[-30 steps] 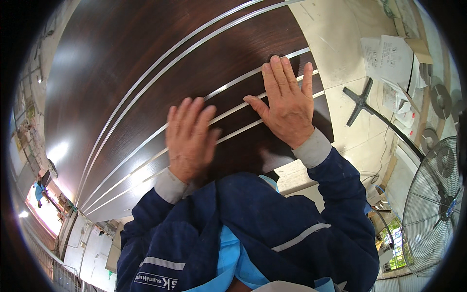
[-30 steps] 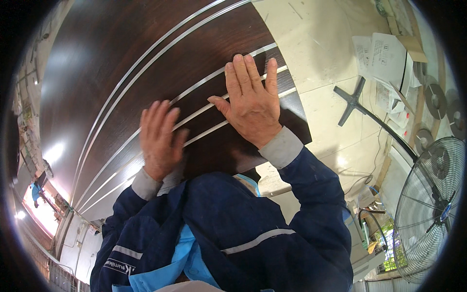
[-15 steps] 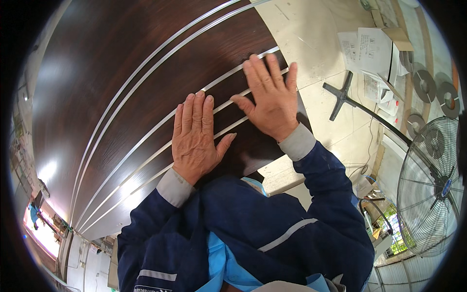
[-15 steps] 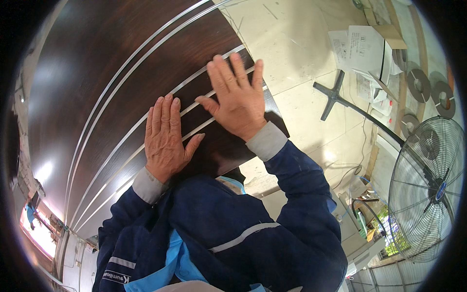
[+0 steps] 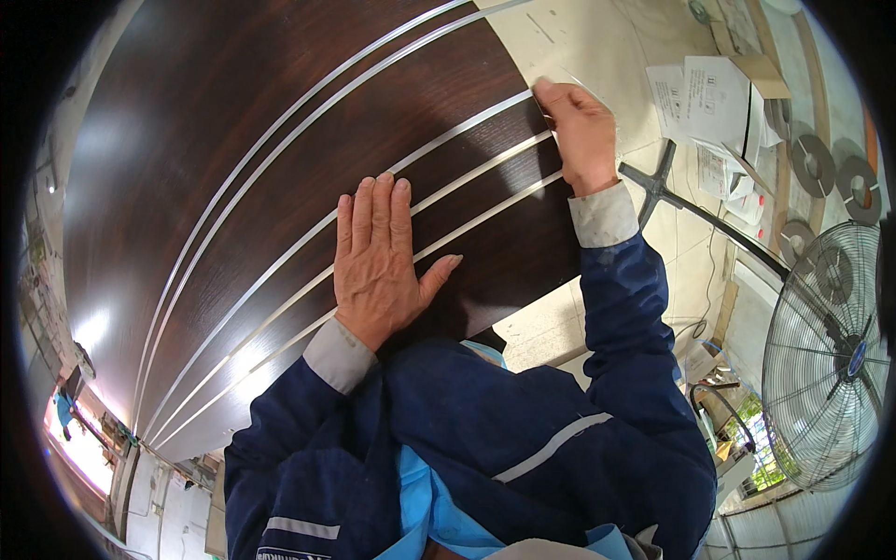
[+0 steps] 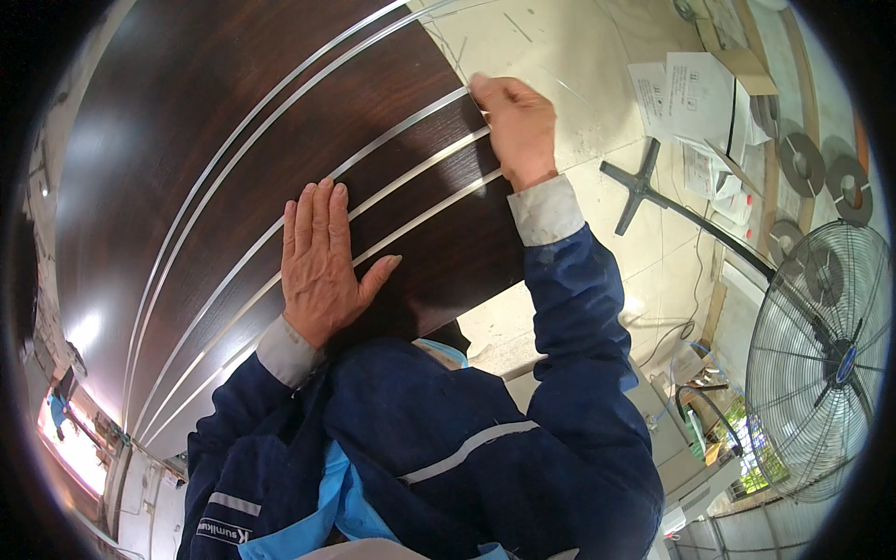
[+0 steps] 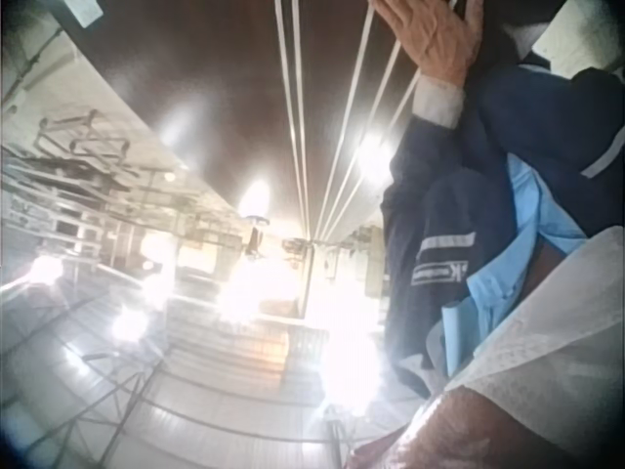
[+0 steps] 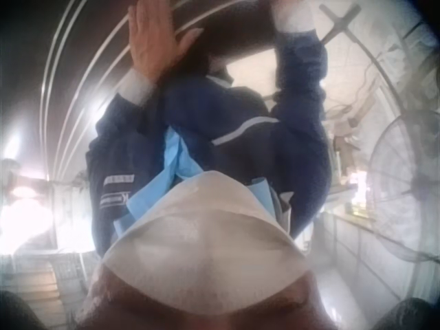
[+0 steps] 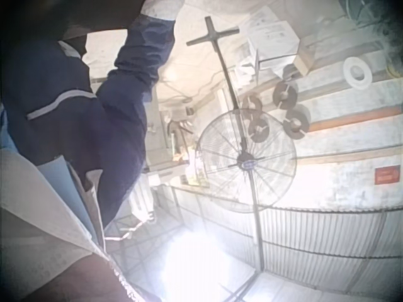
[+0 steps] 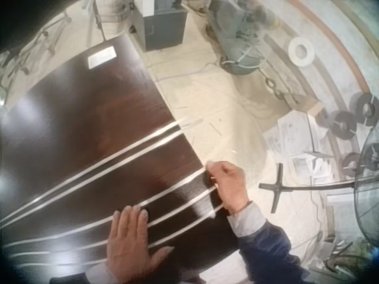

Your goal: The person prepares a sealant gun by cutting the nozzle and inserting the cartridge, then applies adhesive in straight lines onto a large wooden panel. They wipe the nozzle with a cloth and press the applied lines with their hands to smooth them.

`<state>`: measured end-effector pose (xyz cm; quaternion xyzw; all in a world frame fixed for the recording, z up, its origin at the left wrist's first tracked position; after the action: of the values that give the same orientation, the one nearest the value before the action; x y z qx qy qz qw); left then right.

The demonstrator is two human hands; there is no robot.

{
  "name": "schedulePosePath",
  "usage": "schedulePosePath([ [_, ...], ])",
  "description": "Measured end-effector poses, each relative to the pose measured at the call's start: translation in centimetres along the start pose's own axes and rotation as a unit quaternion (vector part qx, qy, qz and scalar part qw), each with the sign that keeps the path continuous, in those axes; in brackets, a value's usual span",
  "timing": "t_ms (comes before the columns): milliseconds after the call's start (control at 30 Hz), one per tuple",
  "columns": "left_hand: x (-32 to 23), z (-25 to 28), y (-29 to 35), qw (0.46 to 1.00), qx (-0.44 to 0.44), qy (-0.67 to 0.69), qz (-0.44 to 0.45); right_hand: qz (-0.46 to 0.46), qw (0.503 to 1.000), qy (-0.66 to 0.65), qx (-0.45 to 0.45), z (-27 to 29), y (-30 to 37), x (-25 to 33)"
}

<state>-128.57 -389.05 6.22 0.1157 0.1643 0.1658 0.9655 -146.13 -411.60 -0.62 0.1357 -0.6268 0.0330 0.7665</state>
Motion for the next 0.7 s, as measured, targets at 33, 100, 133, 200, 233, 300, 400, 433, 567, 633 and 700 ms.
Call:
schedulePosePath([
  [33,0.0,0.0,0.0,1.000,0.000,0.004,-0.001,-0.041,0.997,-0.033,-0.057,1.6,-0.1,-1.1],
  [100,0.0,-0.1,0.0,1.000,0.004,0.005,-0.003,-0.073,0.988,-0.080,-0.108,4.8,-0.1,-2.9],
  [133,0.1,-0.1,0.0,1.000,0.000,0.011,-0.003,-0.104,0.978,-0.074,-0.167,7.2,0.2,-4.2],
  [200,0.2,-0.3,0.1,1.000,-0.002,0.009,-0.006,-0.120,0.970,-0.052,-0.206,10.9,2.5,-6.3],
  [233,0.3,-0.4,0.2,1.000,-0.004,0.010,-0.008,-0.154,0.956,-0.114,-0.223,12.0,4.1,-7.7],
  [300,0.5,-0.7,0.5,1.000,-0.011,0.003,-0.022,-0.101,0.956,-0.087,-0.261,13.1,7.3,-9.3],
  [400,0.8,-1.1,0.7,0.999,-0.028,0.023,-0.040,-0.099,0.945,0.080,-0.302,14.9,11.7,-8.6],
  [433,1.0,-1.3,0.8,0.998,-0.034,0.034,-0.045,-0.077,0.938,0.139,-0.309,15.2,12.5,-7.1],
  [567,1.4,-2.0,1.2,0.995,-0.057,0.053,-0.058,0.279,0.852,0.402,-0.189,10.0,12.3,4.1],
  [633,1.4,-2.1,1.5,0.992,-0.080,0.070,-0.067,0.265,0.880,0.386,-0.081,5.3,10.6,5.8],
  [700,1.5,-1.9,1.7,0.987,-0.106,0.095,-0.080,0.296,0.879,0.372,0.028,-1.0,9.7,6.2],
])
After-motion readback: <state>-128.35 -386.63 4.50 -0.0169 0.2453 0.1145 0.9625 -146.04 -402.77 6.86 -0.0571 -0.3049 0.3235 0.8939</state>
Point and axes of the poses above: each hand's wrist, its own y-axis away from the middle knuckle, its own z-axis out of the back of the hand, x = y × z, the point moved 7 cm from there along -y, towards the middle knuckle, and after that the axes turned 12 degrees about z, right-handed, at the moved point
